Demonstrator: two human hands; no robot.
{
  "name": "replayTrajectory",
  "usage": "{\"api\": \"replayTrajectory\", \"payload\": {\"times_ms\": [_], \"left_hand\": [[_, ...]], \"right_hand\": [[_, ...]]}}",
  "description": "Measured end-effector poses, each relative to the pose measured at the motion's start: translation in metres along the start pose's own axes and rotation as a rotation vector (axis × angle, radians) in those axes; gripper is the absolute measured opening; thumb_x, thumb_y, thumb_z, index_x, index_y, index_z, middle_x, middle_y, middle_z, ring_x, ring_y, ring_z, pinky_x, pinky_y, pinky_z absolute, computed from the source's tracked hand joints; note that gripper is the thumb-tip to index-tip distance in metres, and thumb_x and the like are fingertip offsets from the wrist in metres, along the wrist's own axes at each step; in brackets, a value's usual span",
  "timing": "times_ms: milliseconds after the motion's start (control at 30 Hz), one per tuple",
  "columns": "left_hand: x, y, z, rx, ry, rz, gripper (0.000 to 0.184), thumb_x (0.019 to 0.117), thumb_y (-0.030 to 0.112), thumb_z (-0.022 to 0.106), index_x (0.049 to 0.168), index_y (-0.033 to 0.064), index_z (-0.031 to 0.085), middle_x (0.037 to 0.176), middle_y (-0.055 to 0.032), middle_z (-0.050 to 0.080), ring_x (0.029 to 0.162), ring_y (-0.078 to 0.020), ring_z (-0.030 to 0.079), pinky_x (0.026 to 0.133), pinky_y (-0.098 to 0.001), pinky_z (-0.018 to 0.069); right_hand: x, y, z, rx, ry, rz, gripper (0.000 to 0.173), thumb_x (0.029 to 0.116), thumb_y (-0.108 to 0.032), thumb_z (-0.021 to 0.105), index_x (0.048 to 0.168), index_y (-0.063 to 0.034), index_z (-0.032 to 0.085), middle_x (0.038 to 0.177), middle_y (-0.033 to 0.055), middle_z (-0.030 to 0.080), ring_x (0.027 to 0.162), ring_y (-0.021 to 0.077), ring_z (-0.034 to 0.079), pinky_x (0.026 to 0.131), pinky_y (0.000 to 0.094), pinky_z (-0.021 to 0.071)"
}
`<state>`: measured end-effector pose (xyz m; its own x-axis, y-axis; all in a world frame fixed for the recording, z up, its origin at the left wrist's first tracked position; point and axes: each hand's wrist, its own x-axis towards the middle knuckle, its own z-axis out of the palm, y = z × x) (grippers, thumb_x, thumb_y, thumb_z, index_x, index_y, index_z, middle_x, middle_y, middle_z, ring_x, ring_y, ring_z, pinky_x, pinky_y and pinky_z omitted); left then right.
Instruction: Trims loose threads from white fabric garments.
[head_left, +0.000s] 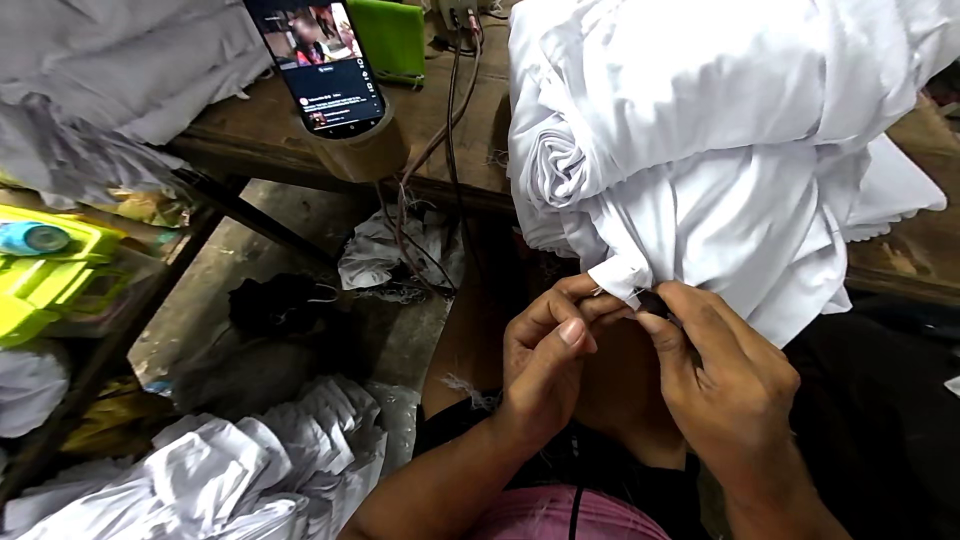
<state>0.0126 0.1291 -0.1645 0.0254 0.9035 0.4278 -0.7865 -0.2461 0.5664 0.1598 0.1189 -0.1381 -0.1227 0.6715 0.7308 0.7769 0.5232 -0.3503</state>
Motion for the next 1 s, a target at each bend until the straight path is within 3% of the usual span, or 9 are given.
{"api": "replayTrajectory", "payload": {"times_ms": [133, 233, 333, 600, 733, 833, 900, 967, 1000], "left_hand": [[0.004, -0.001, 0.004, 0.15, 0.107, -0.021, 0.007, 0.0945, 0.021, 0.07, 0.095, 0.0138, 0.07, 0.113, -0.0063, 0.071, 0.101, -0.0146, 0.07, 0.092, -0.0333, 0.0574], [0.01, 0.0, 0.009, 0.231, 0.191, -0.108, 0.022, 0.0918, 0.005, 0.07, 0.112, 0.0116, 0.063, 0.099, -0.0027, 0.07, 0.087, -0.0095, 0.07, 0.085, -0.0294, 0.0591], [0.005, 0.001, 0.003, 0.289, 0.194, -0.15, 0.029, 0.0911, -0.005, 0.067, 0.115, 0.0085, 0.057, 0.091, -0.0018, 0.069, 0.08, -0.0092, 0.07, 0.08, -0.0279, 0.0604], [-0.014, 0.015, -0.026, 0.475, 0.207, -0.207, 0.03, 0.094, -0.001, 0.067, 0.119, 0.0085, 0.054, 0.086, 0.0031, 0.073, 0.076, -0.0085, 0.072, 0.075, -0.0259, 0.0616], [-0.021, 0.02, -0.027, 0.524, 0.13, -0.262, 0.029, 0.0937, 0.001, 0.068, 0.119, 0.0033, 0.055, 0.087, 0.0042, 0.073, 0.076, -0.0077, 0.072, 0.072, -0.0248, 0.062], [-0.029, 0.026, -0.032, 0.578, -0.035, -0.358, 0.021, 0.0941, 0.004, 0.069, 0.114, 0.005, 0.062, 0.088, 0.007, 0.073, 0.076, -0.0041, 0.071, 0.07, -0.0227, 0.0616], [-0.034, 0.032, -0.041, 0.661, -0.26, -0.359, 0.012, 0.0984, 0.012, 0.067, 0.106, 0.0021, 0.066, 0.089, 0.0023, 0.073, 0.078, -0.0028, 0.071, 0.073, -0.0216, 0.0611], [-0.032, 0.041, -0.044, 0.907, -0.46, -0.356, 0.027, 0.1039, 0.021, 0.059, 0.095, -0.0018, 0.07, 0.078, -0.0031, 0.072, 0.07, -0.0011, 0.068, 0.069, -0.0174, 0.0577], [-0.031, 0.044, -0.041, 1.049, -0.442, -0.316, 0.032, 0.1049, 0.025, 0.057, 0.091, -0.0004, 0.07, 0.074, -0.0029, 0.07, 0.067, -0.0002, 0.066, 0.066, -0.0162, 0.0556]], "right_hand": [[0.0, 0.003, 0.0, 0.056, 0.005, -0.009, 0.026, 0.1039, -0.018, 0.06, 0.105, 0.0034, 0.075, 0.096, 0.0158, 0.074, 0.091, 0.0129, 0.071, 0.083, 0.0189, 0.0547], [-0.001, 0.006, 0.0, 0.102, 0.011, -0.009, 0.026, 0.1038, -0.018, 0.061, 0.106, 0.0041, 0.074, 0.098, 0.0157, 0.074, 0.094, 0.0116, 0.07, 0.087, 0.0182, 0.0541], [-0.001, 0.014, -0.004, 0.101, 0.027, -0.008, 0.025, 0.104, -0.017, 0.06, 0.104, 0.0048, 0.073, 0.096, 0.0154, 0.073, 0.093, 0.0108, 0.07, 0.085, 0.0173, 0.054], [-0.003, 0.027, -0.014, 0.054, 0.041, -0.007, 0.027, 0.1044, -0.019, 0.06, 0.106, 0.0054, 0.072, 0.096, 0.0167, 0.072, 0.091, 0.0096, 0.068, 0.082, 0.0158, 0.0525], [-0.012, 0.02, -0.012, 0.182, 0.004, -0.146, 0.024, 0.1058, -0.025, 0.059, 0.108, -0.0019, 0.065, 0.109, 0.0125, 0.068, 0.102, 0.0115, 0.067, 0.089, 0.0197, 0.0544], [-0.014, 0.017, -0.003, 0.234, -0.066, -0.265, 0.023, 0.1062, -0.023, 0.058, 0.108, -0.0014, 0.064, 0.122, 0.0162, 0.069, 0.099, 0.0145, 0.069, 0.085, 0.0219, 0.0541], [-0.012, 0.019, -0.001, 0.228, -0.087, -0.26, 0.025, 0.1064, -0.022, 0.057, 0.108, 0.001, 0.066, 0.123, 0.0186, 0.07, 0.099, 0.016, 0.071, 0.085, 0.0233, 0.0554], [-0.01, 0.023, -0.001, 0.229, -0.092, -0.216, 0.027, 0.106, -0.021, 0.058, 0.109, 0.003, 0.069, 0.117, 0.0194, 0.072, 0.103, 0.017, 0.072, 0.089, 0.0245, 0.0568], [-0.009, 0.024, -0.002, 0.233, -0.093, -0.199, 0.027, 0.1059, -0.021, 0.058, 0.109, 0.0033, 0.069, 0.115, 0.0191, 0.073, 0.105, 0.0168, 0.071, 0.091, 0.0241, 0.0565]]}}
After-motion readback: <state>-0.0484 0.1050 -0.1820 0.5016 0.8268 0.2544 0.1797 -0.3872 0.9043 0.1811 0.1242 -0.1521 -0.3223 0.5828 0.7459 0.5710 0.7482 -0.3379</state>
